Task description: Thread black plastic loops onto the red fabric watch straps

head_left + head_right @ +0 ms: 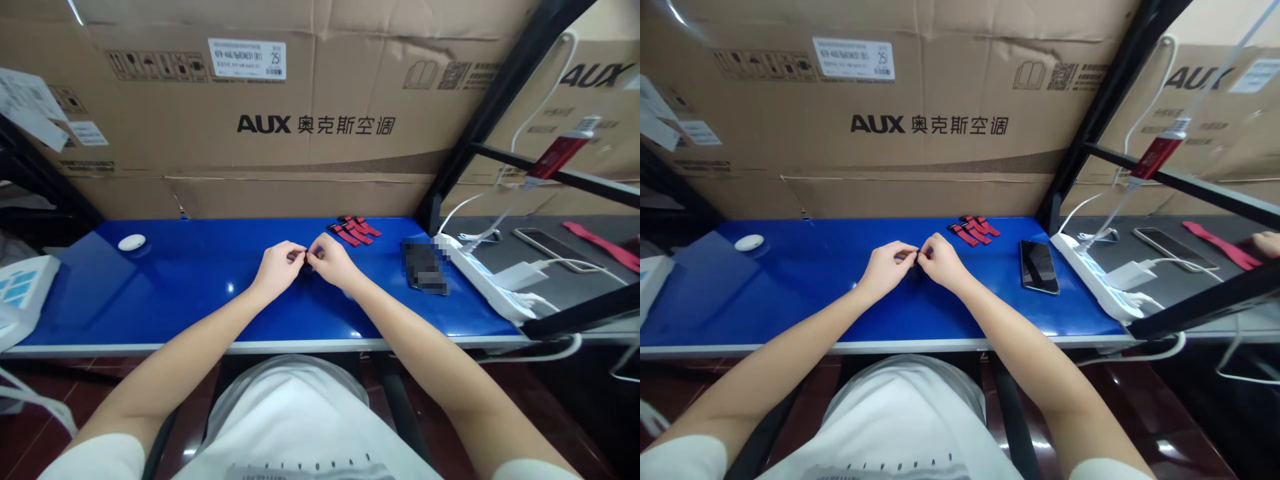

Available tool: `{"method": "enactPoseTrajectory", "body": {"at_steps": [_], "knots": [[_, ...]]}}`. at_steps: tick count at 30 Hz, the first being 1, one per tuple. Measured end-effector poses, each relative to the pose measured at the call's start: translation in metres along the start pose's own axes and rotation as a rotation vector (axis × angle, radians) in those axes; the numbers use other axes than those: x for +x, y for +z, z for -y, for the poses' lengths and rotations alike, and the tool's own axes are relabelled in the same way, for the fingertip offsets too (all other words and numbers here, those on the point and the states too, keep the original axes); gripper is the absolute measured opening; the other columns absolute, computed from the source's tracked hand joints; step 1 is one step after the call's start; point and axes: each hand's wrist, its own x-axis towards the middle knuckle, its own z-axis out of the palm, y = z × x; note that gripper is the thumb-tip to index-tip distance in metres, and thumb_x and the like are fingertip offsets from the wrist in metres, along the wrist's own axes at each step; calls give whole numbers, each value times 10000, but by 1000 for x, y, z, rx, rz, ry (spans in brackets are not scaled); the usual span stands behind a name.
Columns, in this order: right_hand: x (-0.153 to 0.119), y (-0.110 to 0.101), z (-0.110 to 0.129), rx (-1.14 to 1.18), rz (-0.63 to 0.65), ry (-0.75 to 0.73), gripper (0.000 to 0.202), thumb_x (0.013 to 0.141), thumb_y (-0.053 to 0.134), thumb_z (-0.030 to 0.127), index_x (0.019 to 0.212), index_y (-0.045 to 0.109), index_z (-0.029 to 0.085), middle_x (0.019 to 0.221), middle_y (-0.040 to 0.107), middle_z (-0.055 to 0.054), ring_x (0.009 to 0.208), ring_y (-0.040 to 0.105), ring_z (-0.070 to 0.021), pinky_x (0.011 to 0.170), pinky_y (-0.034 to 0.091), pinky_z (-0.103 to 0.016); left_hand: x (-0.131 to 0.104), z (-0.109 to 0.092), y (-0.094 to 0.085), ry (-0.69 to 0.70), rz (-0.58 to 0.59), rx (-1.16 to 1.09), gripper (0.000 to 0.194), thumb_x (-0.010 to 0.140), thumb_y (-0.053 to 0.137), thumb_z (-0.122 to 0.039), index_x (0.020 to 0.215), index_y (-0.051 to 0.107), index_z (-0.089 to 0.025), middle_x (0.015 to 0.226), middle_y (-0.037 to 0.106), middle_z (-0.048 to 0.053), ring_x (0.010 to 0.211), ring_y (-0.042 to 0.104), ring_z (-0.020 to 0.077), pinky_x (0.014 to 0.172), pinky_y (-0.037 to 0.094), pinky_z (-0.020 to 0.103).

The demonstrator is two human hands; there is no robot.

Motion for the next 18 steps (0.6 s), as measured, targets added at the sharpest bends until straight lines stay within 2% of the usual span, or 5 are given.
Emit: {"method": "enactPoseTrajectory", "body": {"at_steps": [3, 6, 13, 15, 18], "knots": [[3, -4, 0, 224, 48, 129, 183, 764, 650, 325, 707, 541, 190, 722, 564, -19, 561, 565, -138, 509, 443, -278, 6, 5, -3, -141, 40, -337, 236, 761, 716, -301, 936, 725, -143, 907, 725, 80, 818, 690, 205, 775, 584, 361], [4, -9, 2, 385, 108, 183, 296, 710, 740, 421, 726, 573, 177, 580, 569, 6, 520, 591, -153, 499, 467, -278, 10, 6, -7, -282, 81, -587, 320, 662, 814, -285, 916, 708, -121, 872, 721, 70, 817, 685, 185, 820, 572, 372], [3, -9, 1, 558, 139, 182, 424, 591, 846, 452, 737, 553, 183, 529, 559, 35, 510, 602, -158, 515, 476, -279, 10, 5, -11, -447, 207, -789, 301, 661, 823, -170, 918, 672, -124, 859, 714, 59, 807, 685, 144, 834, 548, 303], [4, -10, -2, 580, 162, 159, 404, 634, 816, 466, 773, 553, 192, 555, 554, 40, 510, 583, -145, 519, 462, -276, 10, 5, -11, -467, 265, -833, 289, 687, 806, -163, 937, 666, -130, 880, 716, 67, 825, 689, 152, 827, 552, 297], [9, -17, -10, 538, 145, 134, 280, 815, 625, 475, 839, 575, 201, 583, 531, 33, 505, 522, -132, 527, 435, -282, 10, 6, -11, -488, 300, -872, 249, 703, 787, -136, 922, 667, -136, 851, 705, 52, 777, 681, 135, 776, 563, 264]]}}
